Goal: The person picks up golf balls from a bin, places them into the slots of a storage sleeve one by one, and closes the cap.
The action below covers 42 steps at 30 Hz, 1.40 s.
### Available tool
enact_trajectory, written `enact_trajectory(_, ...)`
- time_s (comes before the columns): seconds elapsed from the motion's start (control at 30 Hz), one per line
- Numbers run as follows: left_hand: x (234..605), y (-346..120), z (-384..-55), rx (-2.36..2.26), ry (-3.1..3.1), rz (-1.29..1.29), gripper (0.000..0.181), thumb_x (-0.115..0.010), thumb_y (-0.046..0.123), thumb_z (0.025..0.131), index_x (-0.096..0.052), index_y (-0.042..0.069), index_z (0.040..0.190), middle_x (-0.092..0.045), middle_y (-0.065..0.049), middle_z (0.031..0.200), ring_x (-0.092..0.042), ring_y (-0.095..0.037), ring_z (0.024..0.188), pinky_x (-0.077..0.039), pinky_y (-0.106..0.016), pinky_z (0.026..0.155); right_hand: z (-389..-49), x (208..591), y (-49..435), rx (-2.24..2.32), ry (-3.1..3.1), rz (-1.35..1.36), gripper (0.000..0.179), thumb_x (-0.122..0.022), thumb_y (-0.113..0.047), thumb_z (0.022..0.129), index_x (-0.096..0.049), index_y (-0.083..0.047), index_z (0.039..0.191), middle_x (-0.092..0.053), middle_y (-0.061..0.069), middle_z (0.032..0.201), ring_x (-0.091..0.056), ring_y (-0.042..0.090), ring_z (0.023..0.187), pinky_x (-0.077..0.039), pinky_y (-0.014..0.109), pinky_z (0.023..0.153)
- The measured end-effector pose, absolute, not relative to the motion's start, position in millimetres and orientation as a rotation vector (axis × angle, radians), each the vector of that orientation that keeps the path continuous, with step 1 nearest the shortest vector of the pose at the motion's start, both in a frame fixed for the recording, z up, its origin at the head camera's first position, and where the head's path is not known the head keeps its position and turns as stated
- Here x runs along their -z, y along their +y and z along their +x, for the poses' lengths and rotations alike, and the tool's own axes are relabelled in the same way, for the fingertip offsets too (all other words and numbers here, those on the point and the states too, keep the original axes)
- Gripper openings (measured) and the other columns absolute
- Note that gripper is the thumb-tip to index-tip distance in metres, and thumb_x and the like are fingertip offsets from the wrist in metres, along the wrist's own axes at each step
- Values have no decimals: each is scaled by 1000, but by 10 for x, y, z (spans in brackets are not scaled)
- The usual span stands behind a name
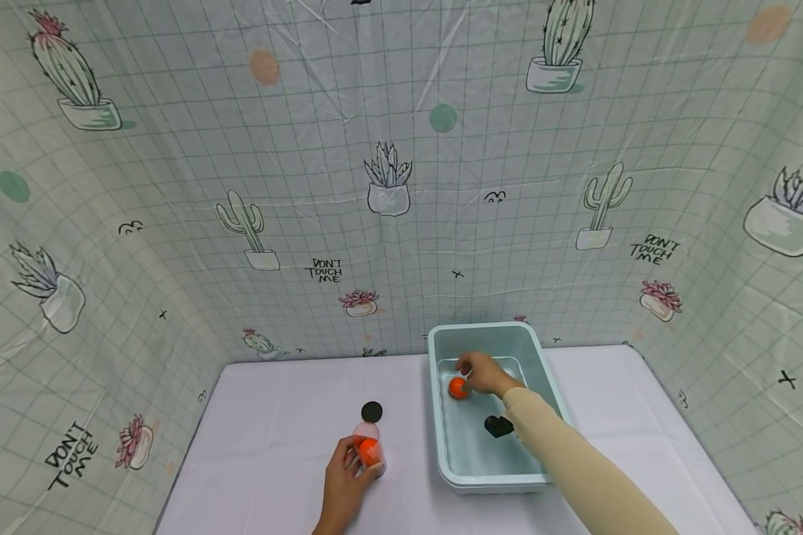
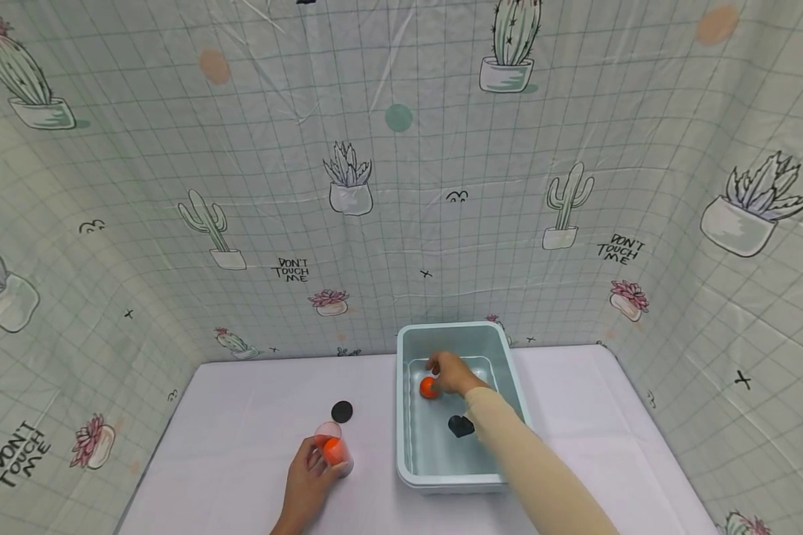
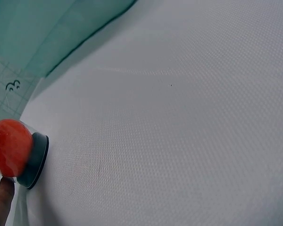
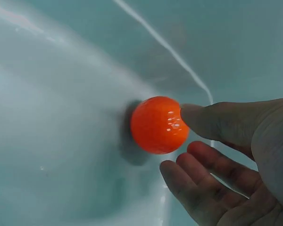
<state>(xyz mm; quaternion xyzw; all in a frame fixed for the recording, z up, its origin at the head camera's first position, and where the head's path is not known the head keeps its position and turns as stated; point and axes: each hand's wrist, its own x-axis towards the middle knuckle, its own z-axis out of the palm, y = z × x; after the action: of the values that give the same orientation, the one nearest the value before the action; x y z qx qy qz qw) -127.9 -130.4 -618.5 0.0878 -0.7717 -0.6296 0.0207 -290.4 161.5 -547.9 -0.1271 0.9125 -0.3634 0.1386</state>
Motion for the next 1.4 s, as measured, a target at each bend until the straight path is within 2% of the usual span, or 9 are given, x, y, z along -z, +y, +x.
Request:
enact_trajectory(0.2, 6164, -1308, -1270, 1973, -2374, 251, 59, -86, -7, 81, -54, -6, 131, -57, -33, 143, -55, -51, 137, -50, -57, 110, -2920, 5548, 1624, 1042, 2630, -390, 39, -79, 12, 77, -68, 12, 114, -69, 22, 104, -66, 34, 95, -63, 47, 89)
enact_trajectory(0.53, 6171, -1293, -1271, 1953, -2391, 258, 57, -86, -7, 81, -55, -6, 130, -58, -33, 141, -55, -52, 136, -49, -57, 110, -2926, 5562, 1587, 967, 2639, -369, 34, -79, 10, 79, -72, 8, 112, -71, 19, 106, -64, 32, 97, -61, 47, 94)
enact_trajectory(0.87, 6173, -1306, -1273, 1979, -2365, 220, 58, -85, -7, 82, -54, -6, 130, -58, -32, 141, -54, -52, 137, -49, -57, 110, -2895, 5535, 1560, 949, 2601, -413, 25, -80, 12, 77, -75, 5, 101, -70, 12, 94, -62, 23, 87, -62, 35, 82)
enact_trajectory(1.17, 6155, -1305, -1285, 1972, -2379, 242, 58, -86, -7, 82, -54, -7, 130, -58, -32, 140, -55, -51, 137, -48, -57, 110, -2863, 5504, 1525, 922, 2543, -458, 24, -82, 11, 78, -76, 6, 100, -69, 12, 93, -62, 20, 83, -61, 28, 73)
enact_trajectory(1.4, 6166, -1318, -1279, 1962, -2377, 226, 58, -86, -7, 81, -54, -7, 130, -58, -33, 140, -55, -52, 136, -49, -57, 110, -2830, 5490, 1480, 869, 2518, -441, 23, -80, 10, 82, -75, 5, 104, -70, 13, 96, -63, 19, 82, -62, 27, 72)
